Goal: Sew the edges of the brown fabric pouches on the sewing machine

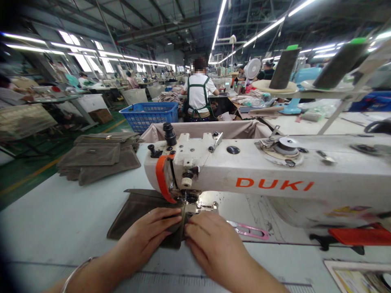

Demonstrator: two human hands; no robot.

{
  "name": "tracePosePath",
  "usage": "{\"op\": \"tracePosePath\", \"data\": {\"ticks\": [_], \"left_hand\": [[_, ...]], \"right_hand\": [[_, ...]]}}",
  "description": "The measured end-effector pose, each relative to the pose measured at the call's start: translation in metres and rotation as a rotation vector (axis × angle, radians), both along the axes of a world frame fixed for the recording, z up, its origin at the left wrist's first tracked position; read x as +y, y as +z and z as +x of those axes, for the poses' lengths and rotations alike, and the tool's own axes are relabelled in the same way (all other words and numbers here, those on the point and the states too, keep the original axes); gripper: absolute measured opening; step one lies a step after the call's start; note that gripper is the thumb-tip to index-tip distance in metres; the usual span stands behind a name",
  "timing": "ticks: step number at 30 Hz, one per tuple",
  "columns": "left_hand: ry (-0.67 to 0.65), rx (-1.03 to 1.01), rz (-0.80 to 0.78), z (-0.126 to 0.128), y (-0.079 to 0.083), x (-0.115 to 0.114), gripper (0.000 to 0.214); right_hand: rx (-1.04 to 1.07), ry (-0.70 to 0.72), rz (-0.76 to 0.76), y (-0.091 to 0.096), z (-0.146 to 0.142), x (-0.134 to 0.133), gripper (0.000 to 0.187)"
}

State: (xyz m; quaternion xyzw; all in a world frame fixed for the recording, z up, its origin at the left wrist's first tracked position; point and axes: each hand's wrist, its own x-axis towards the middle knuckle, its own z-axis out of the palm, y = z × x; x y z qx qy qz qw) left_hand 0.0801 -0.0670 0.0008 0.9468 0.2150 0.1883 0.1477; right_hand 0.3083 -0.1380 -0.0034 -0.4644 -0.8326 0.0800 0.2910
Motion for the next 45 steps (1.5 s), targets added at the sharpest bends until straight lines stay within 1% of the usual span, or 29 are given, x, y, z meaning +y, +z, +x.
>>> {"op": "tracePosePath", "data": {"ticks": [1,2,3,5,8,10,16,19,22,24,27,35,37,41,45], "left_hand": [[-0.025,-0.008,0.029,0.0,0.001,0.002,0.039],[-0.063,0.007,0.062,0.0,0.001,0.003,0.04],[-0.107,0.045,0.093,0.001,0.003,0.003,0.041],[-0.178,0.138,0.139,0.003,0.006,0.003,0.042],[-0.2,0.197,0.161,0.006,0.01,0.004,0.039],[-0.196,0.182,0.165,0.008,0.011,0.007,0.035],[-0.199,0.162,0.108,0.011,0.01,0.024,0.029],[-0.228,0.178,0.157,0.012,0.007,0.027,0.029],[-0.22,0.14,0.227,0.01,0.003,0.025,0.028],[-0.207,0.094,0.24,0.008,0.002,0.022,0.025],[-0.216,0.061,0.215,0.005,0.002,0.019,0.024],[-0.261,0.04,0.2,0.006,-0.002,0.024,0.022],[-0.264,0.04,0.21,0.005,-0.002,0.023,0.023],[-0.253,0.007,0.233,0.003,0.001,0.019,0.023],[-0.246,0.037,0.2,0.001,0.0,0.021,0.023]], "right_hand": [[0.015,0.104,0.001,0.003,-0.003,-0.005,0.018],[0.017,0.165,-0.012,0.006,-0.006,-0.009,0.021],[0.013,0.188,-0.031,0.007,-0.008,-0.011,0.022],[0.005,0.176,-0.059,0.008,-0.013,-0.012,0.02],[-0.005,0.16,-0.066,0.006,-0.015,-0.01,0.019],[-0.005,0.15,-0.055,0.004,-0.015,-0.009,0.019],[0.008,0.11,-0.023,0.001,-0.018,-0.004,0.019],[0.004,0.077,-0.035,0.0,-0.019,-0.001,0.027],[0.015,0.069,-0.053,-0.002,-0.017,-0.001,0.033],[0.03,0.067,-0.06,-0.003,-0.013,-0.002,0.031],[0.043,0.049,-0.072,-0.003,-0.008,-0.004,0.025],[0.061,-0.001,-0.064,-0.002,-0.003,-0.004,0.02],[0.049,-0.01,-0.049,-0.003,-0.003,-0.004,0.022],[0.015,0.02,-0.062,-0.004,-0.005,-0.005,0.039],[0.025,0.011,-0.078,-0.004,-0.009,-0.003,0.039]]}}
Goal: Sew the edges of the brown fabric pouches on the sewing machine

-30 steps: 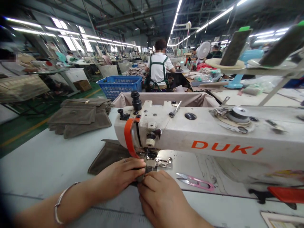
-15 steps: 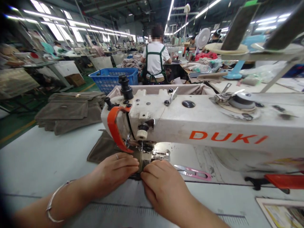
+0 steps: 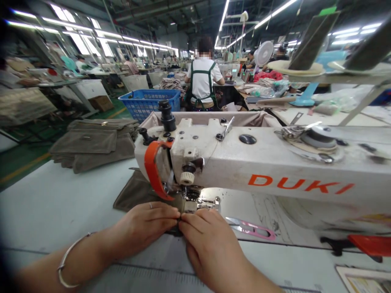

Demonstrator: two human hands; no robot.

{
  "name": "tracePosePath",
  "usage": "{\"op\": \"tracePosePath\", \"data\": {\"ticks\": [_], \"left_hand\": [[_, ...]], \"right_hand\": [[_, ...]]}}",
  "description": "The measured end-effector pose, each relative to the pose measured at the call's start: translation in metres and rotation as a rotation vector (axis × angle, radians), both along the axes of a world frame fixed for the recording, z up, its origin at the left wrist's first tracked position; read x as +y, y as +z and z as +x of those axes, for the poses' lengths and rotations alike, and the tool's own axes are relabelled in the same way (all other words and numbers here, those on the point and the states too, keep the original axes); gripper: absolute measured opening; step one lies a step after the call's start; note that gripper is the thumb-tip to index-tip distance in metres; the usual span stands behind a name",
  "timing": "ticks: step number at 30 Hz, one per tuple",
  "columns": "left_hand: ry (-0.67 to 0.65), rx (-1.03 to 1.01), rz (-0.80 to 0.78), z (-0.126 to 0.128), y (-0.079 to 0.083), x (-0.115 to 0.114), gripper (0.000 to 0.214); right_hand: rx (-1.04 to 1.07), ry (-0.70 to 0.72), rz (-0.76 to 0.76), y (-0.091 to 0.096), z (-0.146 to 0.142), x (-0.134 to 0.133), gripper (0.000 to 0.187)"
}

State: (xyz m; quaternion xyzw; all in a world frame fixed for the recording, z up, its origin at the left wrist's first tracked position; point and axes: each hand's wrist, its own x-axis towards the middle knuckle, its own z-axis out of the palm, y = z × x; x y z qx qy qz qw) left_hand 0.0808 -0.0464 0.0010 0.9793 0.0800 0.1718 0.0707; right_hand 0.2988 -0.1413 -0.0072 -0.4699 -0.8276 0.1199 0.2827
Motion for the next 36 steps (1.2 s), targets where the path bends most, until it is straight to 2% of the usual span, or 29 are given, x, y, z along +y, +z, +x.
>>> {"op": "tracePosePath", "data": {"ticks": [4,10,16,22,29,36], "left_hand": [[0.042,0.053,-0.029,0.001,-0.005,0.01,0.024],[0.072,-0.034,-0.053,0.008,-0.006,0.026,0.021],[0.17,-0.012,-0.019,0.018,-0.003,0.038,0.019],[0.202,-0.005,0.005,0.024,-0.001,0.046,0.015],[0.226,0.04,0.034,0.025,0.0,0.046,0.014],[0.26,0.149,0.07,0.03,0.006,0.031,0.013]], "right_hand": [[-0.015,-0.043,0.016,-0.001,-0.004,0.003,0.04],[-0.085,-0.14,0.03,-0.009,-0.005,0.007,0.038],[-0.139,-0.17,0.003,-0.011,-0.006,0.012,0.039],[-0.13,-0.176,0.004,-0.012,-0.006,0.011,0.037],[-0.114,-0.167,0.023,-0.011,-0.006,0.011,0.036],[-0.109,-0.193,0.031,-0.009,-0.007,0.01,0.035]]}}
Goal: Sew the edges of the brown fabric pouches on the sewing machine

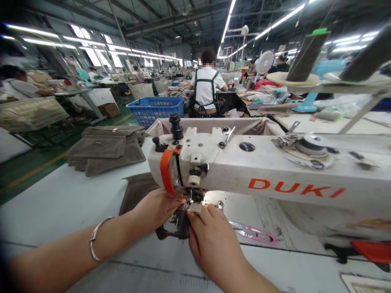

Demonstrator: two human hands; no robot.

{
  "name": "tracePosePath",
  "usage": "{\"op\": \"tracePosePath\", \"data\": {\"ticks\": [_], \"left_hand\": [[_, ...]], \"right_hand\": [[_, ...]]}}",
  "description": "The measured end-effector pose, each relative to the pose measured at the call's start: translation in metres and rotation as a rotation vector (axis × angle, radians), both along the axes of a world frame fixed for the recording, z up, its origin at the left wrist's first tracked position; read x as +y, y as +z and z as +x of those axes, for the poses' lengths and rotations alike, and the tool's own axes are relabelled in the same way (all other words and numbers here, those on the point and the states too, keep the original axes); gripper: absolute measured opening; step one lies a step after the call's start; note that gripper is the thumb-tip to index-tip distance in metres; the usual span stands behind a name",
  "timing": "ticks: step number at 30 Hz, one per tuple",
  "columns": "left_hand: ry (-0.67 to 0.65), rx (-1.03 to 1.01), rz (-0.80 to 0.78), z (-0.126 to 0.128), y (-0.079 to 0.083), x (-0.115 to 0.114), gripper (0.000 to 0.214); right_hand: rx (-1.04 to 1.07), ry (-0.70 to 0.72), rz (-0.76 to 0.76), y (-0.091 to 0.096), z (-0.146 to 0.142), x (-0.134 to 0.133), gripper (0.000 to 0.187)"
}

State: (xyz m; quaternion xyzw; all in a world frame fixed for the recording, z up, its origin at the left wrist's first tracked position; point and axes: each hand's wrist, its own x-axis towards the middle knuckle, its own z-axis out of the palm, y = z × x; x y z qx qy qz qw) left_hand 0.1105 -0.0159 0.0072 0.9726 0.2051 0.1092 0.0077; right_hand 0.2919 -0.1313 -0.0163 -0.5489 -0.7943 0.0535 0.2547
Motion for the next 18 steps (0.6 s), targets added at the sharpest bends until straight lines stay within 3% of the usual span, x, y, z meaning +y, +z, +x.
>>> {"op": "tracePosePath", "data": {"ticks": [8,12,15,18], "left_hand": [[0.057,0.078,-0.016,0.006,0.018,-0.01,0.011],[0.093,0.072,-0.186,0.006,0.029,-0.023,0.015],[0.119,0.015,-0.319,0.001,0.028,-0.033,0.021],[0.192,-0.055,-0.34,-0.019,0.023,-0.04,0.032]], "right_hand": [[-0.011,0.006,0.016,0.0,0.002,-0.004,0.033],[-0.014,0.034,0.0,-0.001,0.003,-0.003,0.038],[-0.015,0.04,-0.02,-0.003,0.004,-0.002,0.044],[0.032,0.022,-0.033,-0.001,0.005,-0.004,0.036]]}}
